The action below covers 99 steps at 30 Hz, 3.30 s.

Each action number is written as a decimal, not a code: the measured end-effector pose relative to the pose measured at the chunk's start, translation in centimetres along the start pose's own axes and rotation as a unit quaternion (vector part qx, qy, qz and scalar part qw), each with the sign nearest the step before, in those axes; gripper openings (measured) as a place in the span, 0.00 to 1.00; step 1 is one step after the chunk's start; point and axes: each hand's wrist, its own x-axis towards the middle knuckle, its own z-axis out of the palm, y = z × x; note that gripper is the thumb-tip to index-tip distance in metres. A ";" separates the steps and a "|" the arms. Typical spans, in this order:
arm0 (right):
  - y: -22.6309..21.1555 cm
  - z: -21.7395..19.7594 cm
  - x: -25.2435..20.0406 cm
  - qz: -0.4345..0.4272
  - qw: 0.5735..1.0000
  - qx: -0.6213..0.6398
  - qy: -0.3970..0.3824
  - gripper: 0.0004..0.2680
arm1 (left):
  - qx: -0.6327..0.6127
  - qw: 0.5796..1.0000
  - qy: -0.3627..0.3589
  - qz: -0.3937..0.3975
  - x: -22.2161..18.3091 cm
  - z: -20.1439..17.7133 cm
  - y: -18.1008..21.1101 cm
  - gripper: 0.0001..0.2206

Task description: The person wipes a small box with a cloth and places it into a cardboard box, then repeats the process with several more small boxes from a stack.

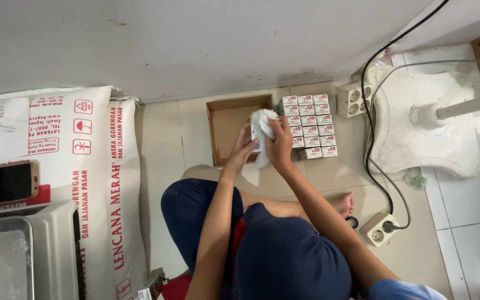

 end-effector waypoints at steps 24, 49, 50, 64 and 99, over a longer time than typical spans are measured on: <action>-6.0 -2.9 1.0 0.105 0.978 0.180 0.002 0.26 | 0.007 1.000 0.019 -0.007 0.1 -0.9 -0.2 0.30; 0.6 -0.7 -2.2 0.191 0.950 0.244 0.043 0.10 | 0.014 0.997 0.032 0.072 0.3 -0.1 -0.8 0.24; 0.4 -0.7 -2.0 0.193 0.952 0.233 0.040 0.10 | 0.012 0.998 0.019 0.064 0.4 -0.4 -0.9 0.25; 1.0 0.1 -2.5 0.101 0.982 0.152 0.042 0.15 | 0.016 0.997 0.042 0.058 0.6 -0.1 -1.5 0.27; -2.0 0.2 -0.8 -0.032 0.999 -0.034 0.005 0.15 | 0.010 0.999 0.008 0.047 1.6 -2.0 -1.3 0.27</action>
